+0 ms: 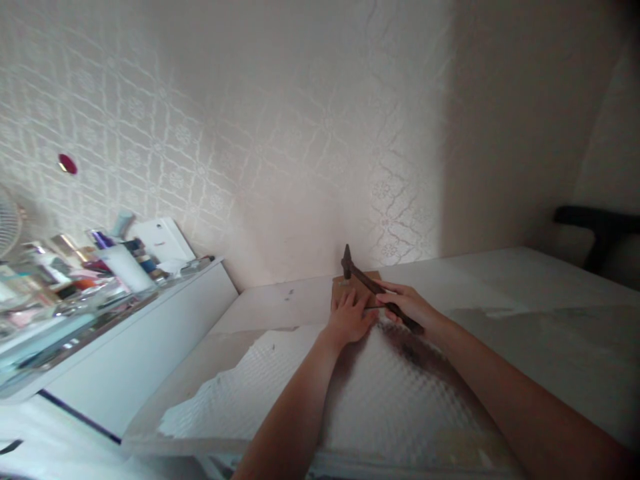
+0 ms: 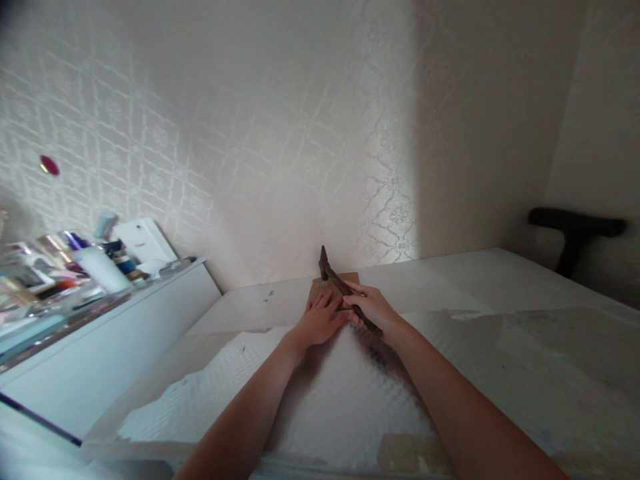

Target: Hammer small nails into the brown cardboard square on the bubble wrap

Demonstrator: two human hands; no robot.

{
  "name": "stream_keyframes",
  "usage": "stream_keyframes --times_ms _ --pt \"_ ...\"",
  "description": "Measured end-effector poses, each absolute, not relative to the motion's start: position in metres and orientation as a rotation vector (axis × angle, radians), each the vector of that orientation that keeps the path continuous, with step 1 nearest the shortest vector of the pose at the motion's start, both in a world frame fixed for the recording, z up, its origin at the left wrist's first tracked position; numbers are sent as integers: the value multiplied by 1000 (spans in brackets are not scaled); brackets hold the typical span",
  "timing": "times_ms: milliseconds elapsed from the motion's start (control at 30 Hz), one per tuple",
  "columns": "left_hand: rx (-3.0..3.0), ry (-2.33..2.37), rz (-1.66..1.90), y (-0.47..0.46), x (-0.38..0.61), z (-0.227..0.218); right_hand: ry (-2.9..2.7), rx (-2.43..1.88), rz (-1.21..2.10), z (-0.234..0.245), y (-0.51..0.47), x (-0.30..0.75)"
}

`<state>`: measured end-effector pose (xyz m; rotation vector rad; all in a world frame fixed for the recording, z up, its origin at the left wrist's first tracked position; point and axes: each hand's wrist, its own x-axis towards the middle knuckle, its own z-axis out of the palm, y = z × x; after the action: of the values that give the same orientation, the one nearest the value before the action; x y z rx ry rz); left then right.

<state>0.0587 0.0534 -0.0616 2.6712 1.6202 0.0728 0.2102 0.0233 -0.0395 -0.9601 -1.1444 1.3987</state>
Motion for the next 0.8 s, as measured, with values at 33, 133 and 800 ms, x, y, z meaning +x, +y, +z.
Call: stream_keyframes --times_ms 33,133,800 --pt "2667 1618 74 53 59 -62 -1136 -950 1398 -40 24 210" --pt "2660 1611 86 53 59 -62 -1114 -934 1395 -40 24 210" --pt "2689 1628 81 57 58 -66 -1134 -924 1401 -39 23 209"
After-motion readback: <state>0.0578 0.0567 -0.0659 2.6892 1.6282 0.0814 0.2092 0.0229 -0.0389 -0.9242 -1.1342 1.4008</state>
